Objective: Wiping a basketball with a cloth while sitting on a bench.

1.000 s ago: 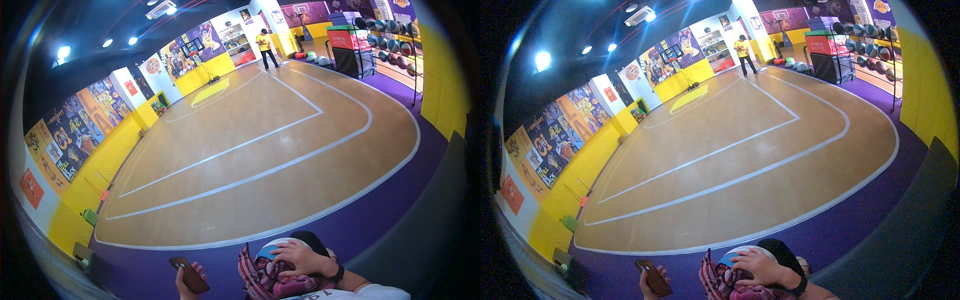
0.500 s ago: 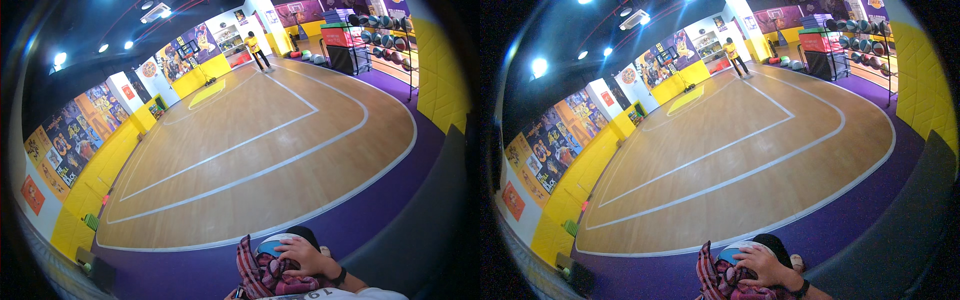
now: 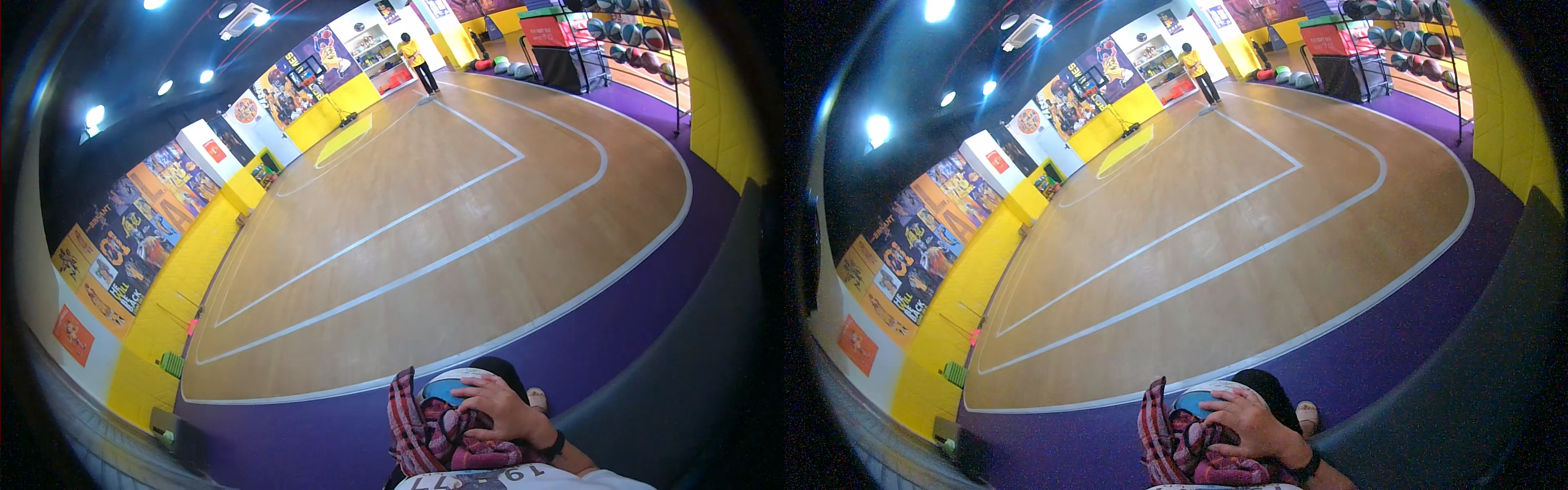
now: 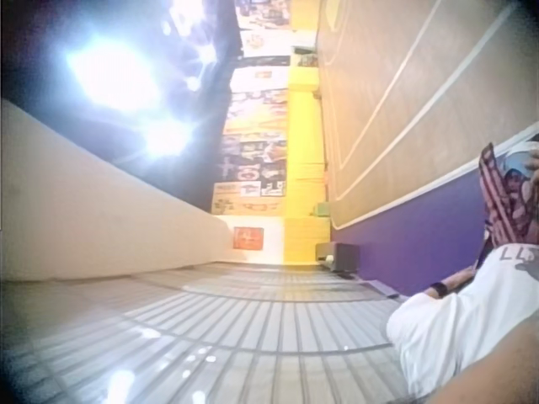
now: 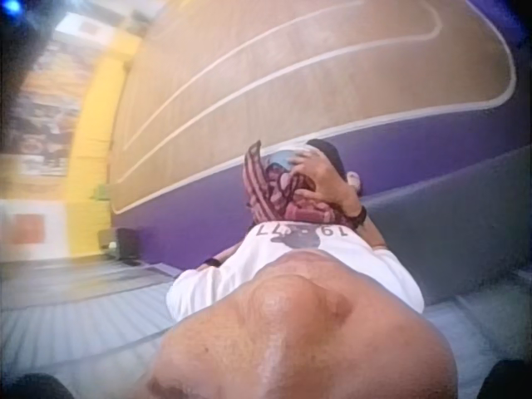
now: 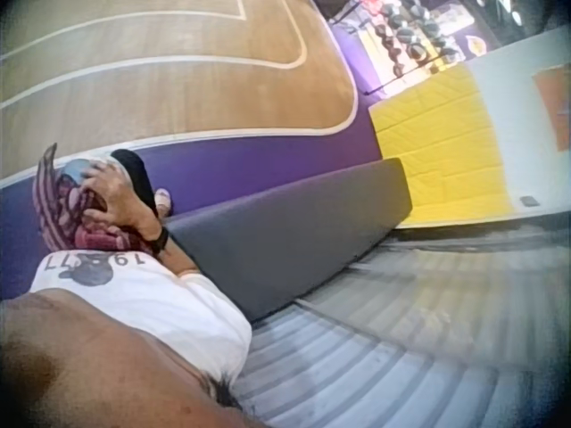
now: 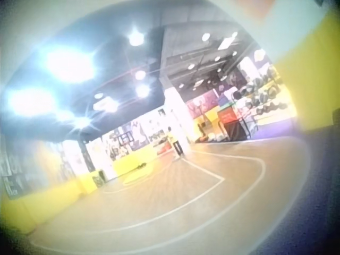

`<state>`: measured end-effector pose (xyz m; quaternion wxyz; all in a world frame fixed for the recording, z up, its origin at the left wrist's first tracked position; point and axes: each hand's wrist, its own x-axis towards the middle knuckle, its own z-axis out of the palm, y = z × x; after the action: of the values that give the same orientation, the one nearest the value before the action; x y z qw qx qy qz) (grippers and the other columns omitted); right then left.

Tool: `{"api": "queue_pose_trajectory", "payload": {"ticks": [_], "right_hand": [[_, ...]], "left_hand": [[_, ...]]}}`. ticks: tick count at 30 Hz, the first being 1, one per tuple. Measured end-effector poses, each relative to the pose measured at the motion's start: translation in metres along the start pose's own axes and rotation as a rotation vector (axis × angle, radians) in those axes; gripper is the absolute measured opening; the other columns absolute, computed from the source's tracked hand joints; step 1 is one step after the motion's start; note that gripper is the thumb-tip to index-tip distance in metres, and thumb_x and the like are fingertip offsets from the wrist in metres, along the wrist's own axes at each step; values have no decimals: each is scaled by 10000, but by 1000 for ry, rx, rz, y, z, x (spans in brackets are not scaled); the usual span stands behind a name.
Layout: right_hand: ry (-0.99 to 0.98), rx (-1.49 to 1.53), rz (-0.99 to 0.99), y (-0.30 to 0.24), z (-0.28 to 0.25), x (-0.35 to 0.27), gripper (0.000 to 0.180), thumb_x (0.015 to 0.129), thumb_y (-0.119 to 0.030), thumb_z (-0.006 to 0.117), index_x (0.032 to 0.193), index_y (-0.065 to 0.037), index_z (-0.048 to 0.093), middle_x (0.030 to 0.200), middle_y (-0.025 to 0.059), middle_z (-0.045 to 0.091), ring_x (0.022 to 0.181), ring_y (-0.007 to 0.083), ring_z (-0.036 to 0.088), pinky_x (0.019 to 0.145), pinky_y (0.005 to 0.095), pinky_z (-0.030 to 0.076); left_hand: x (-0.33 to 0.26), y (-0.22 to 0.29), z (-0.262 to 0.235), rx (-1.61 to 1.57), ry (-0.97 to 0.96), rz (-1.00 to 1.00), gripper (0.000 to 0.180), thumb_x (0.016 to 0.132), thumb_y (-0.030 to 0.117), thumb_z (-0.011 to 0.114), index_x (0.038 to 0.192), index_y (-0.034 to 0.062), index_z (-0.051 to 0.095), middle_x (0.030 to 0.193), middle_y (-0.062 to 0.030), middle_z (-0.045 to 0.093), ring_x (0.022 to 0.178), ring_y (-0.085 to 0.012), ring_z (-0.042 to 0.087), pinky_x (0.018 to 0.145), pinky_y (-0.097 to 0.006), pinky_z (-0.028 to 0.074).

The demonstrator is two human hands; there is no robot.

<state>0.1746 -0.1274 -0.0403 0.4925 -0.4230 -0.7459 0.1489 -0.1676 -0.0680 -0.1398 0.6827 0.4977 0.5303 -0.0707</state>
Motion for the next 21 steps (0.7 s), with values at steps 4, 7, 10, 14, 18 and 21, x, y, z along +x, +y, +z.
{"api": "queue_pose_trajectory", "payload": {"ticks": [4, 7, 10, 14, 18, 21], "right_hand": [[17, 16, -32, 0, -7, 1, 423, 805, -433, 728, 1101, -147, 631, 1347, 61, 581, 1308, 303, 478, 1075, 535, 324], [19, 20, -46, 7, -8, 1, 427, 808, -435, 726, 1102, -141, 630, 1345, 67, 583, 1303, 307, 484, 1072, 542, 329], [24, 30, -51, 9, -5, 0, 428, 817, -442, 717, 1106, -138, 629, 1347, 70, 582, 1306, 312, 482, 1080, 547, 324], [1, 35, -55, 10, -5, -1, 450, 793, -391, 755, 1117, -107, 626, 1338, 78, 584, 1316, 310, 471, 1116, 514, 298], [20, 16, -72, 7, -8, -4, 452, 793, -385, 757, 1121, -104, 624, 1341, 78, 582, 1320, 308, 468, 1117, 511, 300], [32, 35, -72, 7, -6, -5, 449, 789, -371, 762, 1121, -103, 623, 1337, 78, 583, 1317, 311, 471, 1115, 507, 307]], "left_hand": [[-19, 6, 4, 101, 5, -7, 659, 830, 378, 632, 1398, 132, 405, 1335, -227, 516, 1204, -395, 515, 976, -485, 434], [-31, 9, 5, 181, -2, -18, 684, 825, 376, 630, 1417, 141, 382, 1349, -239, 500, 1215, -404, 507, 988, -485, 426], [-48, 9, 3, 275, -10, -20, 709, 819, 375, 627, 1436, 150, 358, 1363, -252, 484, 1225, -414, 498, 1000, -485, 419], [-69, 12, 3, 393, -18, -18, 744, 812, 373, 624, 1461, 162, 327, 1381, -269, 463, 1240, -426, 486, 1016, -486, 410], [-88, 14, 3, 523, -13, -14, 780, 805, 371, 621, 1486, 175, 295, 1400, -285, 442, 1255, -438, 474, 1033, -486, 401], [-110, 13, 2, 647, -2, -18, 808, 799, 369, 618, 1505, 184, 272, 1414, -298, 426, 1265, -447, 465, 1045, -486, 393]]}}
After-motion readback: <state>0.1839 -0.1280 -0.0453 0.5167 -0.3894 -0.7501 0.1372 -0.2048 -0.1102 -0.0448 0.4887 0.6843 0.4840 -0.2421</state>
